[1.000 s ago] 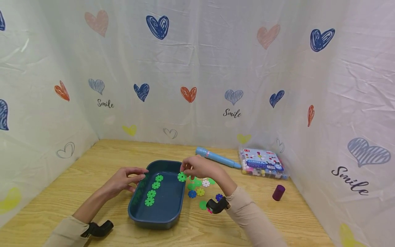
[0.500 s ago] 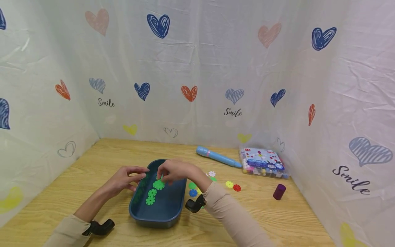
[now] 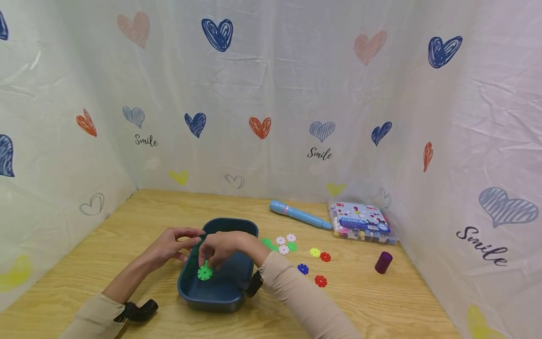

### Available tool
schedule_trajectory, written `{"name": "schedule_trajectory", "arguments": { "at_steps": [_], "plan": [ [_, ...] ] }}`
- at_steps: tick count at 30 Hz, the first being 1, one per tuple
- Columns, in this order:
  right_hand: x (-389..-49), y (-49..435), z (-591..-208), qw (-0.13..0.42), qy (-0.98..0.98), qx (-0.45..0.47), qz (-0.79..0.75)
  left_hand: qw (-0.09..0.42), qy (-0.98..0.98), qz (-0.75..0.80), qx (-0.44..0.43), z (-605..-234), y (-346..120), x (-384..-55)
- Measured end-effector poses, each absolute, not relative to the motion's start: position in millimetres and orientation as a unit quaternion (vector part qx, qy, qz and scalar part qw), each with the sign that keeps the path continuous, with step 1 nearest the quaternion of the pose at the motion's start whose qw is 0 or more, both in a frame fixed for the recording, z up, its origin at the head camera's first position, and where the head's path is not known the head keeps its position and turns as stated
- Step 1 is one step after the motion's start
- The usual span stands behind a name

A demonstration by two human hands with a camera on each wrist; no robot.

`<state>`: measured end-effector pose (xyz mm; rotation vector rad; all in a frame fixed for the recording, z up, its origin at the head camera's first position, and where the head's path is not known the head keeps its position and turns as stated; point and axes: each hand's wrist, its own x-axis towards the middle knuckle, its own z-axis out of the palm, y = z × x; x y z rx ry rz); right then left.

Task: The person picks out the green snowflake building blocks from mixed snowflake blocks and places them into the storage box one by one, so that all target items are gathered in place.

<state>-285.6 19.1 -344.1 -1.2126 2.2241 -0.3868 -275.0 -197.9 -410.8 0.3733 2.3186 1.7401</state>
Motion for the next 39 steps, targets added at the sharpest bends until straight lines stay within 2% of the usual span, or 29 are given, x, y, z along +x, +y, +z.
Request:
{"name": "schedule_trajectory", "arguments": {
  "at_steps": [11, 20, 26, 30, 33, 39],
  "plan": [
    [-277, 3, -349, 0.326, 0.825, -0.448, -0.116, 0.113, 0.786, 0.594, 0.131, -410, -198, -274],
    [-278, 2, -350, 0.324, 0.830, -0.442, -0.100, 0.113, 0.785, 0.594, 0.133, -410, -197, -274],
    [-280, 12, -348, 0.303, 0.842, -0.433, -0.112, 0.110, 0.790, 0.588, 0.132, -411, -197, -275],
    [-282, 28, -344, 0.271, 0.846, -0.443, -0.118, 0.107, 0.793, 0.585, 0.135, -410, -198, -274],
    [-286, 45, -341, 0.243, 0.847, -0.453, -0.134, 0.107, 0.793, 0.585, 0.132, -409, -198, -274],
    [-291, 90, -335, 0.226, 0.848, -0.438, -0.197, 0.107, 0.793, 0.587, 0.121, -409, -196, -275]
  ]
}}
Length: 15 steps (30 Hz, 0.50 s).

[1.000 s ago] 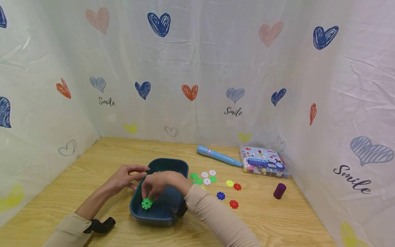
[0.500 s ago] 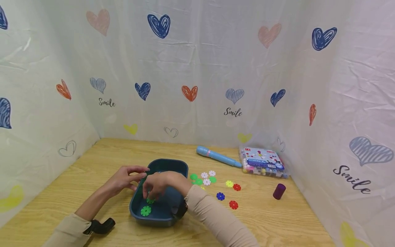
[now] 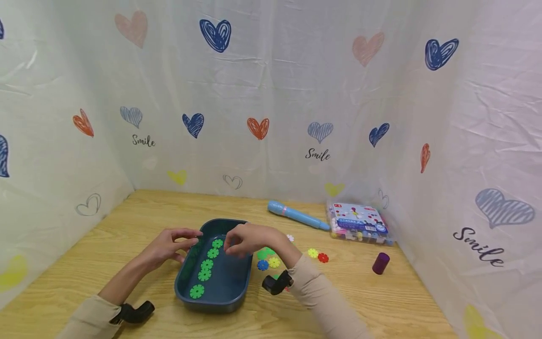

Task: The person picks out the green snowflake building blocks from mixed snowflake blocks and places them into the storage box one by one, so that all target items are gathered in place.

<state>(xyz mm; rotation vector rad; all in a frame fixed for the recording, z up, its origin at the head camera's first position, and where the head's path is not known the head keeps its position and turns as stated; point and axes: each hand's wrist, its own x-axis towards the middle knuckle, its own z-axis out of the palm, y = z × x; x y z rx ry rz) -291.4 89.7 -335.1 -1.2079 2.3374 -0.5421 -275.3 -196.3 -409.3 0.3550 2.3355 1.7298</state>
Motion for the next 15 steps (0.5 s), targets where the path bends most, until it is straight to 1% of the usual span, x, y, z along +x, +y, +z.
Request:
{"name": "schedule_trajectory", "arguments": {
  "at_steps": [3, 8, 11, 15],
  "plan": [
    [-293, 113, -335, 0.225, 0.848, -0.424, -0.225, 0.105, 0.793, 0.588, 0.121, -410, -197, -275],
    [-296, 148, -342, 0.205, 0.857, -0.392, -0.264, 0.107, 0.792, 0.587, 0.128, -412, -198, -275],
    [-299, 166, -351, 0.192, 0.863, -0.378, -0.273, 0.107, 0.790, 0.590, 0.126, -412, -197, -275],
    [-306, 189, -369, 0.161, 0.881, -0.359, -0.264, 0.107, 0.789, 0.591, 0.124, -411, -197, -274]
  ]
}}
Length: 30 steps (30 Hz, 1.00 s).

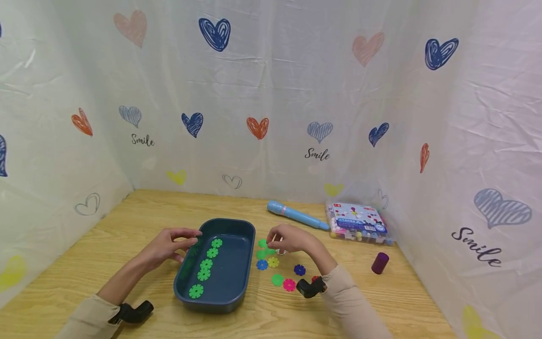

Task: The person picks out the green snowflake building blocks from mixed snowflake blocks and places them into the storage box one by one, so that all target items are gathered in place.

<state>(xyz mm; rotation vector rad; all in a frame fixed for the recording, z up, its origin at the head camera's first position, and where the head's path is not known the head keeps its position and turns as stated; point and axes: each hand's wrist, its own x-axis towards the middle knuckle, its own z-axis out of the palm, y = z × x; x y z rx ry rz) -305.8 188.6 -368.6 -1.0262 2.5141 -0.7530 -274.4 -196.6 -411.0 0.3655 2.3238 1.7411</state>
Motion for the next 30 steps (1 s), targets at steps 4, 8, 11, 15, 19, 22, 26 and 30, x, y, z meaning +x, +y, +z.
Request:
{"name": "schedule_trajectory", "arguments": {
  "at_steps": [4, 8, 11, 15, 19, 22, 26, 30],
  "plan": [
    [-312, 210, -386, 0.120, 0.906, -0.316, -0.253, 0.109, 0.790, 0.591, 0.126, -410, -197, -274],
    [-315, 225, -397, 0.095, 0.921, -0.275, -0.260, 0.111, 0.788, 0.593, 0.126, -409, -197, -275],
    [-316, 231, -402, 0.091, 0.921, -0.267, -0.269, 0.111, 0.786, 0.595, 0.123, -409, -197, -275],
    [-318, 235, -406, 0.081, 0.922, -0.278, -0.258, 0.112, 0.787, 0.595, 0.123, -411, -197, -275],
    [-319, 236, -411, 0.082, 0.927, -0.269, -0.248, 0.111, 0.788, 0.592, 0.127, -412, -198, -275],
    [-321, 236, -415, 0.093, 0.930, -0.250, -0.254, 0.109, 0.788, 0.591, 0.131, -413, -198, -275],
    [-322, 236, -417, 0.098, 0.931, -0.230, -0.267, 0.108, 0.788, 0.592, 0.132, -413, -198, -276],
    [-322, 237, -417, 0.101, 0.931, -0.215, -0.278, 0.106, 0.789, 0.591, 0.128, -413, -198, -276]
  ]
}}
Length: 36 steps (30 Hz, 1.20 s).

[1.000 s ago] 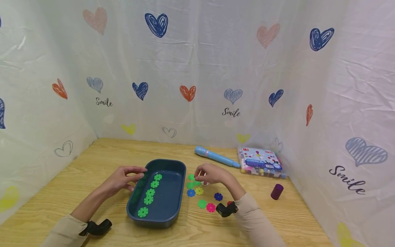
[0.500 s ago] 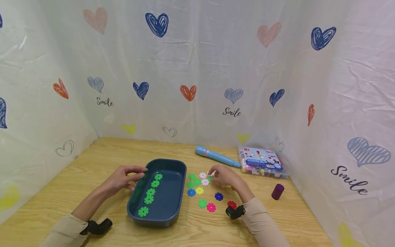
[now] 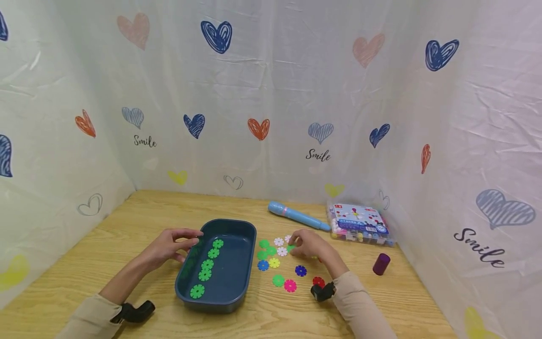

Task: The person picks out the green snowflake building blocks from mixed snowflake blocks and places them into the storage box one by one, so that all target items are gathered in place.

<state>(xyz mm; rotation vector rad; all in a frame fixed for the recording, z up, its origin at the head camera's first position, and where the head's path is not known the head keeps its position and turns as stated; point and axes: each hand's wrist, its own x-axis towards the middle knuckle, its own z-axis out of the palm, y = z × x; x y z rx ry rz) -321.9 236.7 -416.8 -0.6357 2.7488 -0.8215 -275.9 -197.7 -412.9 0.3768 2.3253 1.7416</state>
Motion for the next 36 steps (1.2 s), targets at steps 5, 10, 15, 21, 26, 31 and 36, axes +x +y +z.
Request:
{"name": "schedule_trajectory", "arguments": {
  "at_steps": [5, 10, 15, 21, 26, 31, 36],
  "plan": [
    [-322, 238, -417, 0.113, 0.929, -0.205, -0.286, 0.105, 0.791, 0.590, 0.122, -413, -197, -276],
    [-323, 239, -419, 0.111, 0.929, -0.187, -0.298, 0.107, 0.790, 0.592, 0.123, -412, -197, -276],
    [-321, 241, -420, 0.106, 0.930, -0.183, -0.302, 0.110, 0.784, 0.598, 0.126, -413, -198, -275],
    [-317, 244, -412, 0.106, 0.927, -0.196, -0.301, 0.111, 0.783, 0.599, 0.128, -412, -198, -275],
    [-315, 245, -400, 0.095, 0.926, -0.246, -0.271, 0.107, 0.787, 0.595, 0.125, -411, -197, -275],
    [-314, 243, -387, 0.093, 0.928, -0.260, -0.251, 0.107, 0.787, 0.595, 0.120, -410, -197, -275],
    [-314, 237, -377, 0.097, 0.929, -0.257, -0.249, 0.109, 0.787, 0.596, 0.117, -410, -197, -275]
  ]
}}
